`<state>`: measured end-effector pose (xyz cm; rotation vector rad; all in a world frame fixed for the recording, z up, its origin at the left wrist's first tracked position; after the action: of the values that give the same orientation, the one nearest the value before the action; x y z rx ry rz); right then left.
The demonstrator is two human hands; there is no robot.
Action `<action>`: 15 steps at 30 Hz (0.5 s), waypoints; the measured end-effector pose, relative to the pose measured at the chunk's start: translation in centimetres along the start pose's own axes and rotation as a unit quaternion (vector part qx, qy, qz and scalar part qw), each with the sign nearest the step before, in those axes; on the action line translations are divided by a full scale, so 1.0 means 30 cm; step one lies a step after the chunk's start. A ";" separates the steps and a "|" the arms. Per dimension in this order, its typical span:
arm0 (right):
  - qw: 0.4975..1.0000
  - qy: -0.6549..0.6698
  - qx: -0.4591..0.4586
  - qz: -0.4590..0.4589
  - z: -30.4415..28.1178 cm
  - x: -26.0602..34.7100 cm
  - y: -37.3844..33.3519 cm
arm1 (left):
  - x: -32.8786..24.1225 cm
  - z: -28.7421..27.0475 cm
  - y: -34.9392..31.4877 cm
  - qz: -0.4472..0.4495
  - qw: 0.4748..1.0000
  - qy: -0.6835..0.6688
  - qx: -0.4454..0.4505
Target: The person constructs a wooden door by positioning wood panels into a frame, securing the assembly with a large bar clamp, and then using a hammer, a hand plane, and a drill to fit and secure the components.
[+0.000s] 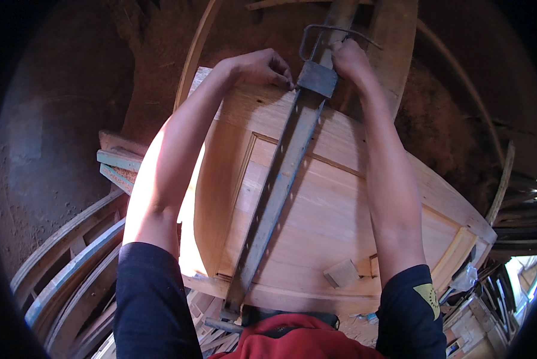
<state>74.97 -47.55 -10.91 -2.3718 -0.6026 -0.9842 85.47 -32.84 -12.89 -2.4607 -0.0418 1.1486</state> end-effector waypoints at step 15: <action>0.985 -0.157 0.005 -0.077 -0.018 0.055 -0.150 | -0.401 0.843 -1.090 -0.186 0.942 0.109 -0.257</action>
<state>73.22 -44.03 -8.13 -2.5210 -0.9185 -0.6674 63.72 3.65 -5.89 -2.8337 -0.7984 0.7598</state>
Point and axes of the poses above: each hand's wrist, its own y-axis towards the middle knuckle, its own z-axis out of the palm, x = y × z, the point moved 10 cm from there along y, towards the middle knuckle, and after that the axes turned 15 degrees about y, right-handed, at the moved point
